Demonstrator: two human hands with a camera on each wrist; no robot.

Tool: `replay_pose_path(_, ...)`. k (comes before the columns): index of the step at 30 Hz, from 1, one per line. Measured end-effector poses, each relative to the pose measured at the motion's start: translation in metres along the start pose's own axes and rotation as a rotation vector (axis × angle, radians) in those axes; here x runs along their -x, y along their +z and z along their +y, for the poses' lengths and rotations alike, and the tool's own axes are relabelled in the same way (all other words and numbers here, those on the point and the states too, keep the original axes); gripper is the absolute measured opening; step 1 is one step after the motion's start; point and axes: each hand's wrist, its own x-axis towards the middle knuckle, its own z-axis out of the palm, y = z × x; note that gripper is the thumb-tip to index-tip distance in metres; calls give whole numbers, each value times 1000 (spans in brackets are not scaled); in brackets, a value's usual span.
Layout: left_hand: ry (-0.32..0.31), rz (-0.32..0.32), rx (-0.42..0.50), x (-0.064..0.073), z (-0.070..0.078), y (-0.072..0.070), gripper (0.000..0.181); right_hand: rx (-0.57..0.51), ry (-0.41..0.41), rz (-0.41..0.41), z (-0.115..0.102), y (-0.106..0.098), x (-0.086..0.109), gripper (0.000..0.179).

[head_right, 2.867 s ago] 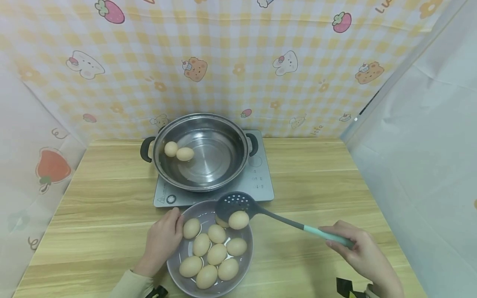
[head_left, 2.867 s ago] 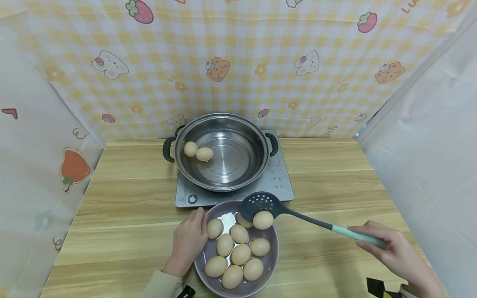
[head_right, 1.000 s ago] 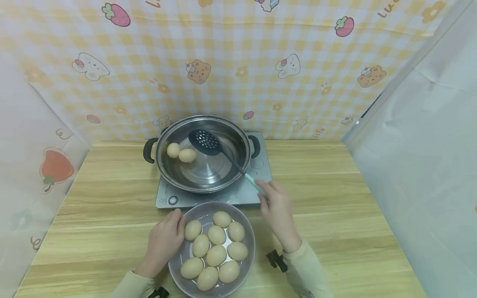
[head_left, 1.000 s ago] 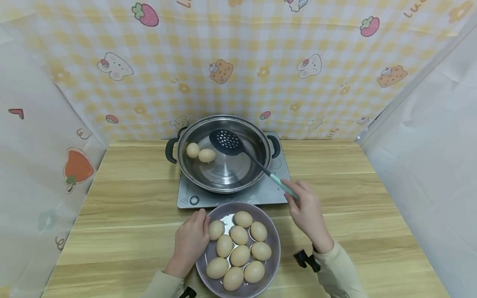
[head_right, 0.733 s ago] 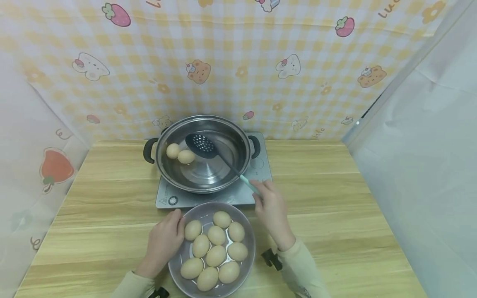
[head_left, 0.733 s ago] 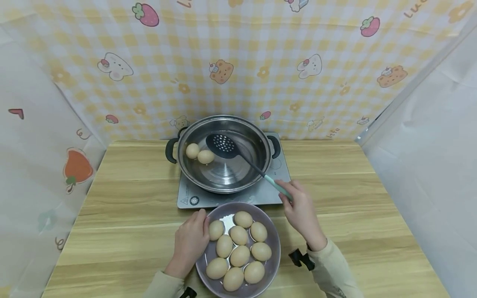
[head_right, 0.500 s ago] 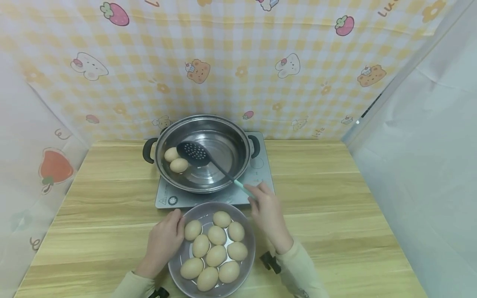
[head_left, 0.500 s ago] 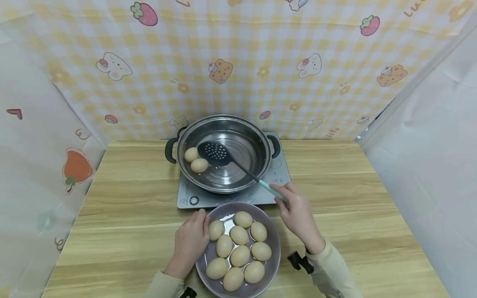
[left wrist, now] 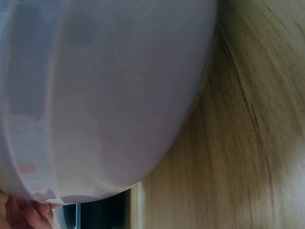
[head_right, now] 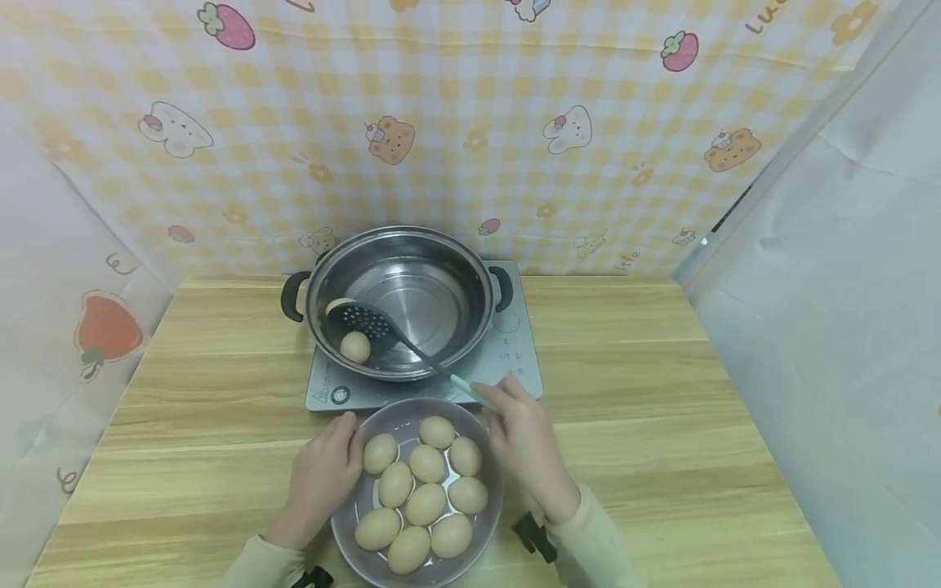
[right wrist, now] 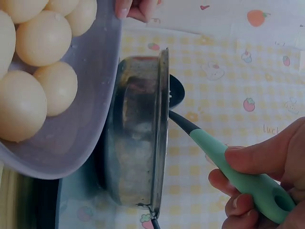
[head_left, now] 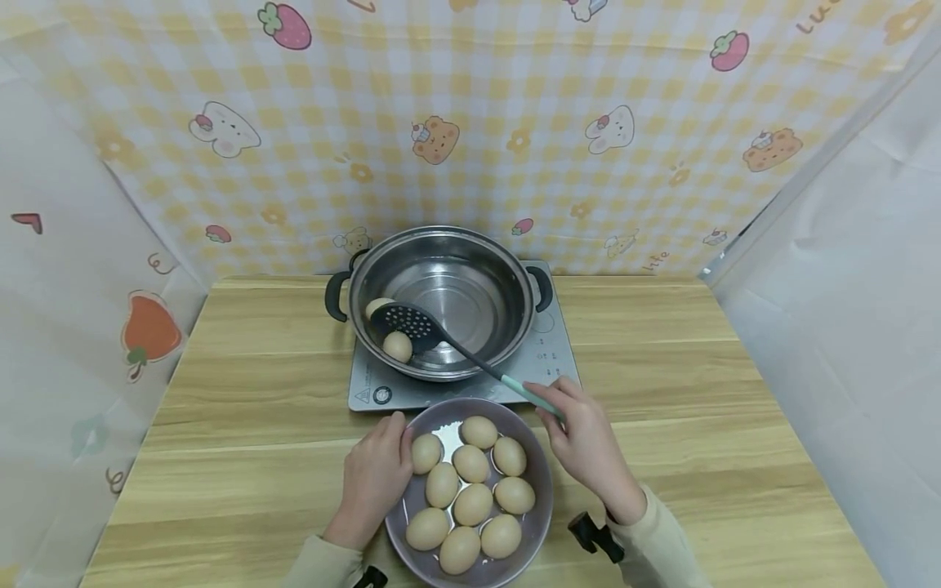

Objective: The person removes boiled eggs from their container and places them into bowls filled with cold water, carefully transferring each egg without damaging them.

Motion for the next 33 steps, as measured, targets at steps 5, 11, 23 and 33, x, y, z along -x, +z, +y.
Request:
replay_pose_path(5,6,11,0,0,0,0,18,-13,-29,-6,-4,-3,4,35)
replay_pose_path(11,5,10,-2,-1,0,0,19,-48,19,-46,-8,-12,7,34)
replay_pose_path(23,1,1,5,0,1,-1,17,-211,154,-189,-2,-28,7,27)
replay_pose_path(33,1,-8,-3,0,1,-1,16,-275,272,-258,10,-35,2,25)
